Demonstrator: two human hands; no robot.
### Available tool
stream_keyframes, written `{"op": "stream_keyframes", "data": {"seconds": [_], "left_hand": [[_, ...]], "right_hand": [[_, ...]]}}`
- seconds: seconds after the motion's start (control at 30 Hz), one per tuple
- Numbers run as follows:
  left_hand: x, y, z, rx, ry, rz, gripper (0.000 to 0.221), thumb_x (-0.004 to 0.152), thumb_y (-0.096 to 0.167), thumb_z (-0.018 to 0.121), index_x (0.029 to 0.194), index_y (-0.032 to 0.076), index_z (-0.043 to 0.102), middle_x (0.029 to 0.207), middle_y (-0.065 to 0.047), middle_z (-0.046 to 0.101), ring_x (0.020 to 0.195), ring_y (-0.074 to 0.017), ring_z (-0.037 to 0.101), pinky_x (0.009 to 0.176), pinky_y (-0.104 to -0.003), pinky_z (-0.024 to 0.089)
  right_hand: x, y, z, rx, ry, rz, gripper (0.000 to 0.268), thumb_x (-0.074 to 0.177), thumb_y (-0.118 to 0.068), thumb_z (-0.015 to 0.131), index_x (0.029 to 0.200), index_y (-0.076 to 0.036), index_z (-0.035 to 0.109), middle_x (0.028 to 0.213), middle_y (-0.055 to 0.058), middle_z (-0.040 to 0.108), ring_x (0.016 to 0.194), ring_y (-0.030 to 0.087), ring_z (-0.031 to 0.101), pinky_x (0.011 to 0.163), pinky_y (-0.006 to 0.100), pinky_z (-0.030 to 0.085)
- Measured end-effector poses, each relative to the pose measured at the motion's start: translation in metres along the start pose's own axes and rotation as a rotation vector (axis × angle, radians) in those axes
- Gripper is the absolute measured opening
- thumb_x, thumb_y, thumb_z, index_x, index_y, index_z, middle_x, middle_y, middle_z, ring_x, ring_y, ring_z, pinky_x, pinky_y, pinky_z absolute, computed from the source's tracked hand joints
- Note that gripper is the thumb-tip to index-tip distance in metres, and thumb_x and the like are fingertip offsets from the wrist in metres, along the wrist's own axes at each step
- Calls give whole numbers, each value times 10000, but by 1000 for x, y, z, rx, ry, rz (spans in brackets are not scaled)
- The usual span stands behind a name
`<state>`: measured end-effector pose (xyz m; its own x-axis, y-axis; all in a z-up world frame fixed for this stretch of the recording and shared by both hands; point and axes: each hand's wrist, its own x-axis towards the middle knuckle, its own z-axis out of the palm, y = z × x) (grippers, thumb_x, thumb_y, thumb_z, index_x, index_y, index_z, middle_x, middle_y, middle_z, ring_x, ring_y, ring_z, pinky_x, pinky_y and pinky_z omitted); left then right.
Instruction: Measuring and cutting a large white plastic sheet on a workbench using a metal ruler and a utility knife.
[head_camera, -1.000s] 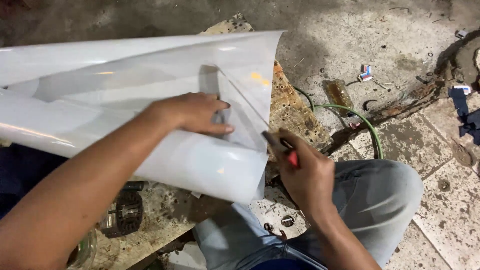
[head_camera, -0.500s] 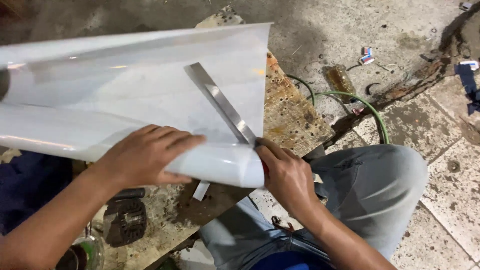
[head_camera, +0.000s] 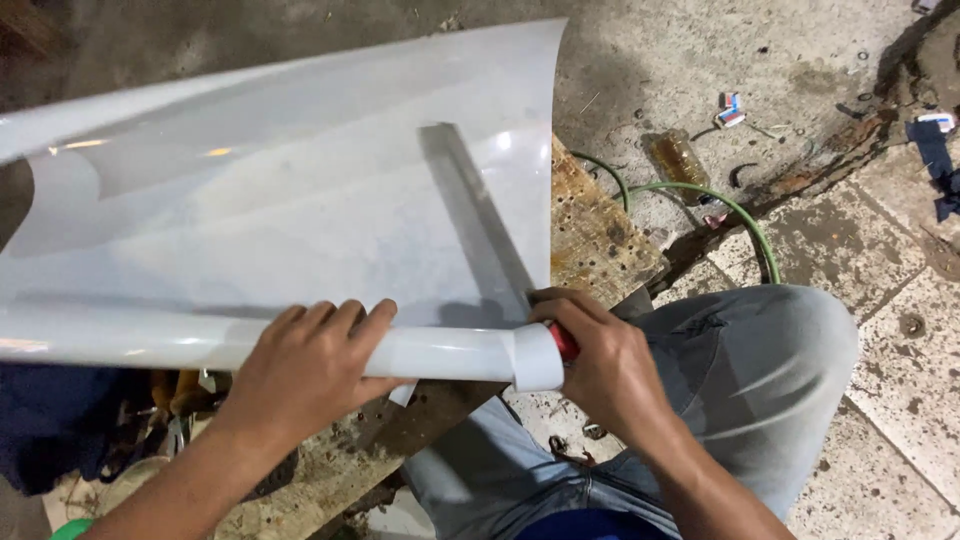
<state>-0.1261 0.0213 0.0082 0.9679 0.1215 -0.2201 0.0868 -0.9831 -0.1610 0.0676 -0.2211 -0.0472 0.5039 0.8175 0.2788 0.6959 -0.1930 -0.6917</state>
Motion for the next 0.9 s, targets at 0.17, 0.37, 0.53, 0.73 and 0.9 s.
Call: {"op": "stream_keyframes", "data": {"seconds": [0.17,0.37,0.53,0.73,0.9], "left_hand": [[27,7,-27,-63,-196,-13,810,879,817,643,1369,187,507,868,-42,714,666,-255,723,565,-434,619],[70,7,-59,-146,-524,-122,717,873,804,658,1340,335,381,954,23,691,760,-184,707,624,-360,567],[89,-5,-69,-17,-364,65,691,898,792,628,1357,337,382,1011,-9,733,824,-280,763,700,-489,652],[91,1,-115,-171,-525,-84,784,831,823,657,1391,323,432,1058,-22,726,937,-288,717,775,-431,536],[78,-3,-96,-231,-626,-224,816,870,814,569,1483,322,345,1256,-5,689,1075,-246,707,892,-433,554]], "right_hand": [[6,18,-27,-91,-13,161,407,719,-24,785,1097,-163,729,1280,60,708,1066,318,722,739,502,572],[10,34,-31,-165,163,160,410,758,11,805,1147,-89,724,1302,110,658,1005,346,732,693,478,626],[7,28,-41,20,198,220,394,771,1,800,1146,-40,688,1240,130,689,1048,329,727,826,444,627],[4,22,-39,225,222,249,516,672,-36,878,1147,-70,680,1162,112,695,1054,278,696,835,407,577],[-1,30,-29,213,225,343,381,842,-161,779,1191,-117,635,1279,106,670,1175,287,662,912,427,546]]}}
